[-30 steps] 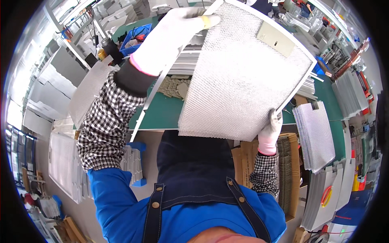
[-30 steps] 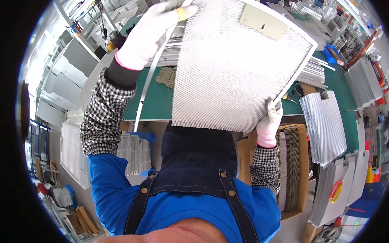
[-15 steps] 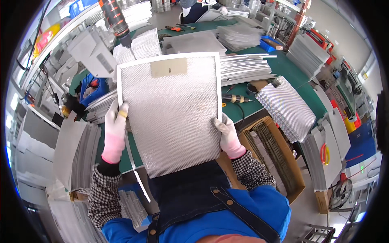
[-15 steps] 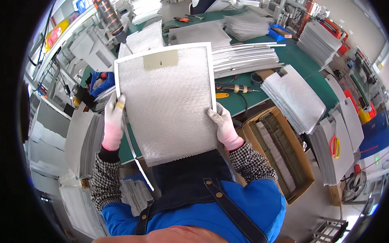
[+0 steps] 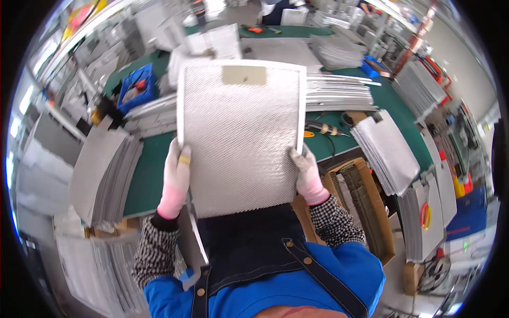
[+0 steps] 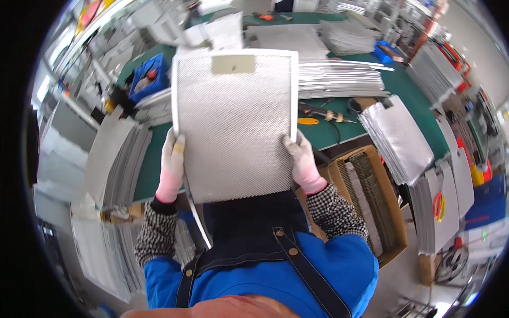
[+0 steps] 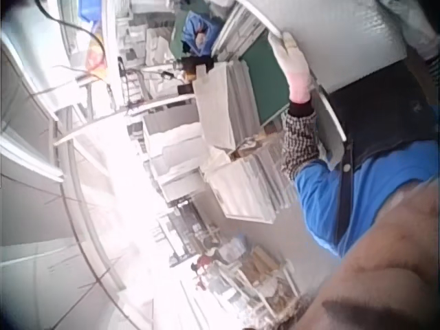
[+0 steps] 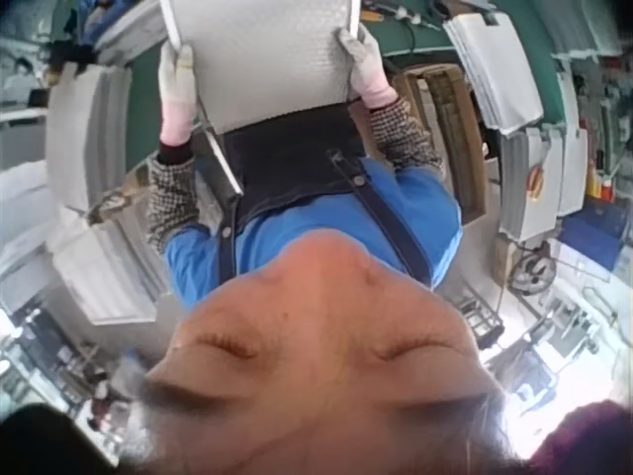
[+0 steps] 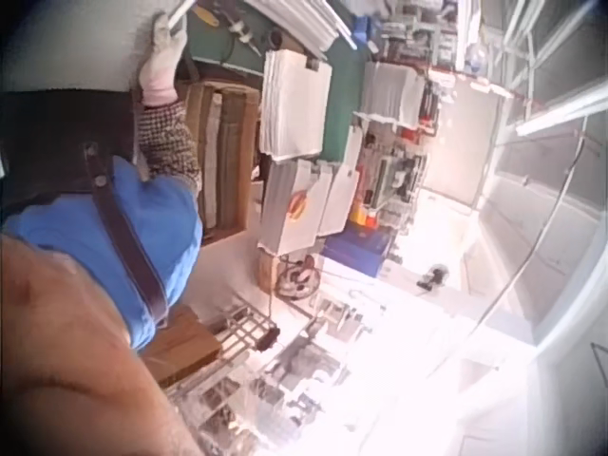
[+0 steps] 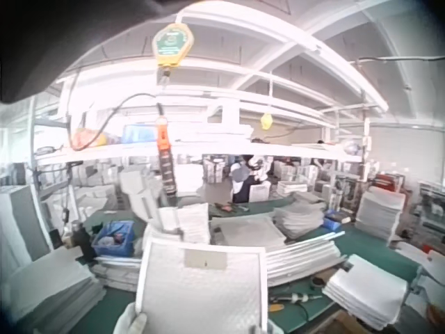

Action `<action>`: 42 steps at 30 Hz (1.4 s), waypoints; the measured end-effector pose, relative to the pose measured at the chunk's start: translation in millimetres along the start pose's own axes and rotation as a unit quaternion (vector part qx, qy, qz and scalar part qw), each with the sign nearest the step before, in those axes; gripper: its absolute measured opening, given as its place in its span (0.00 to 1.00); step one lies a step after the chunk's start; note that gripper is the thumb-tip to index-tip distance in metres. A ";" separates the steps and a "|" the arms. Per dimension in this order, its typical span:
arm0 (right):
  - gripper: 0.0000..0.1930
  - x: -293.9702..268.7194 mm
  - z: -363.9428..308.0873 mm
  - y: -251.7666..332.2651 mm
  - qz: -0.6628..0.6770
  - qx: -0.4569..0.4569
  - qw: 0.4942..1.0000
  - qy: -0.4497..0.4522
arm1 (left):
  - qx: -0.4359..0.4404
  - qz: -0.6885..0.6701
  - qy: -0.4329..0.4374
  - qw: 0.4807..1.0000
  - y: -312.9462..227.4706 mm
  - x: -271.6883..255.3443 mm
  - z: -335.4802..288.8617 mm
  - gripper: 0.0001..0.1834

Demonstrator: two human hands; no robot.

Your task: The person assembles air filters by placing a mesh sheet into a white frame, inserting a cardboard insert, and securing the assembly with a power drill. They repeat this process for multiple units, stacking completed filters on the table.

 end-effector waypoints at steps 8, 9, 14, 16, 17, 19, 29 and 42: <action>0.24 3.2 -14.3 11.1 -0.082 -0.017 0.996 -0.003 | -0.044 -0.037 0.060 0.997 16.6 8.4 -10.0 0.21; 0.24 4.5 -13.9 14.1 -0.064 -0.043 0.997 -0.007 | -0.073 -0.032 0.071 0.994 19.0 9.2 -11.6 0.21; 0.20 -23.4 -15.5 -24.0 -0.036 -0.029 0.995 -0.086 | -0.049 -0.099 0.126 0.986 -13.6 19.4 1.8 0.25; 0.24 4.7 -22.4 -21.2 -0.002 -0.084 0.992 -0.093 | -0.046 -0.062 0.158 0.984 -26.2 9.8 10.3 0.25; 0.25 10.3 -24.7 -17.7 0.014 -0.093 0.991 -0.100 | -0.050 -0.048 0.175 0.982 -28.4 6.2 13.1 0.25; 0.23 11.0 -22.5 -11.1 0.021 -0.080 0.993 -0.080 | -0.043 0.037 0.179 0.982 -25.1 -1.0 13.7 0.23; 0.21 -4.7 -11.9 22.4 -0.047 -0.104 0.991 -0.072 | 0.012 0.168 0.010 0.986 -18.8 9.1 -20.5 0.13; 0.25 4.3 0.4 14.8 0.004 -0.177 0.982 -0.067 | 0.071 0.128 -0.039 0.988 -41.6 -10.2 -3.7 0.16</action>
Point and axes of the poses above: each hand's wrist, its own z-axis towards the middle knuckle, its own x-axis out of the palm, y = z × x, the point moved 7 cm from there along z, towards the middle knuckle, and after that the axes turned 13 degrees about y, right-handed, at the moved point
